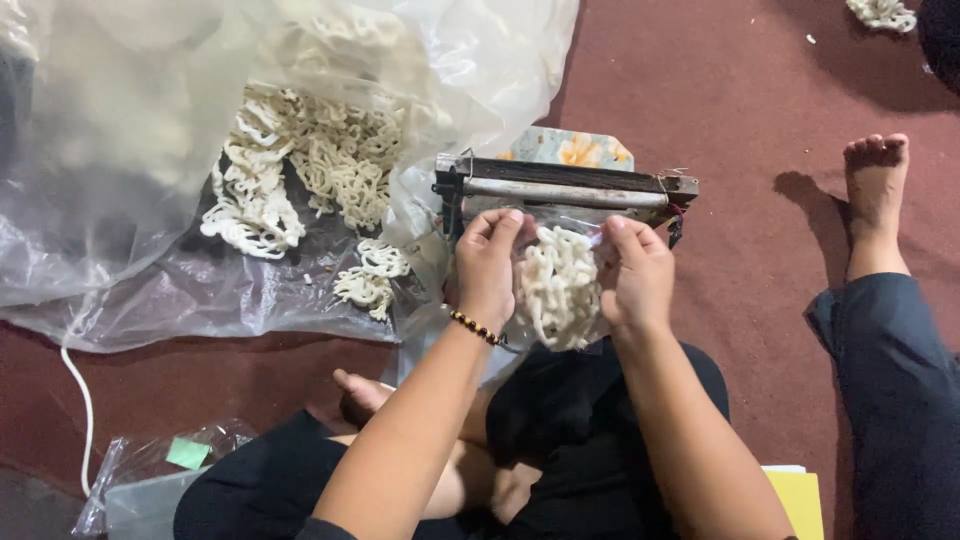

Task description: Packaging white lattice-shaped snacks into small plastic bags and sealing them using a manual heat sealer.

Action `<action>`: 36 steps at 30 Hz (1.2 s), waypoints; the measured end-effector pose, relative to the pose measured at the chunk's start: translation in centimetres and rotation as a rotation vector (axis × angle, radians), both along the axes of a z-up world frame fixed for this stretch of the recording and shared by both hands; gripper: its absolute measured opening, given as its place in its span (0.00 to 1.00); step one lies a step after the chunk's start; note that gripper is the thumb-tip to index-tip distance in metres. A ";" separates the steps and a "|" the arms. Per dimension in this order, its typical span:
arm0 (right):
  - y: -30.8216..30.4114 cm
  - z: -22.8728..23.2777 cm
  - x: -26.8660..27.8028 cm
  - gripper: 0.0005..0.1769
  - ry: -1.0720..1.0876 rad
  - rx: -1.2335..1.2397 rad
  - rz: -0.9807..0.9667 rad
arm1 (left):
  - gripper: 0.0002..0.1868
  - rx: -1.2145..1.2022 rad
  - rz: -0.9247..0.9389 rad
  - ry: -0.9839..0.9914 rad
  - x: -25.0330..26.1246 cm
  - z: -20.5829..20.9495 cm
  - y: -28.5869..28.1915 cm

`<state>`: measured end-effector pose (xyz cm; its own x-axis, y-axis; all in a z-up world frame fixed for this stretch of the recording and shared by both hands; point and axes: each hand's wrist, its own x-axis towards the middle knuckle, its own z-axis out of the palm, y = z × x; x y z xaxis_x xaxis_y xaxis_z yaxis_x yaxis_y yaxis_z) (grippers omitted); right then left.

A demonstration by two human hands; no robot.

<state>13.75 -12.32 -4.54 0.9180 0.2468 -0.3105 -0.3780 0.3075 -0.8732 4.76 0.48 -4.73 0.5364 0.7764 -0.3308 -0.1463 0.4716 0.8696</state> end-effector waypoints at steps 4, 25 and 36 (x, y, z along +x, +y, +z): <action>1.0 -0.8 0.4 0.05 0.033 -0.112 -0.064 | 0.03 -0.158 0.081 -0.038 1.4 -2.6 1.0; -1.4 4.5 -4.6 0.11 -0.575 -0.334 0.082 | 0.02 0.187 -0.001 0.033 -5.7 4.7 -2.6; -6.4 8.9 -11.2 0.06 -1.272 -0.536 0.513 | 0.06 0.152 -0.004 -0.192 -19.9 7.6 -6.8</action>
<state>2.58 -18.72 4.36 0.4864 0.7408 0.4633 0.7488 -0.0801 -0.6580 -15.19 -6.33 2.91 0.5810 0.8075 -0.1019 -0.3142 0.3380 0.8871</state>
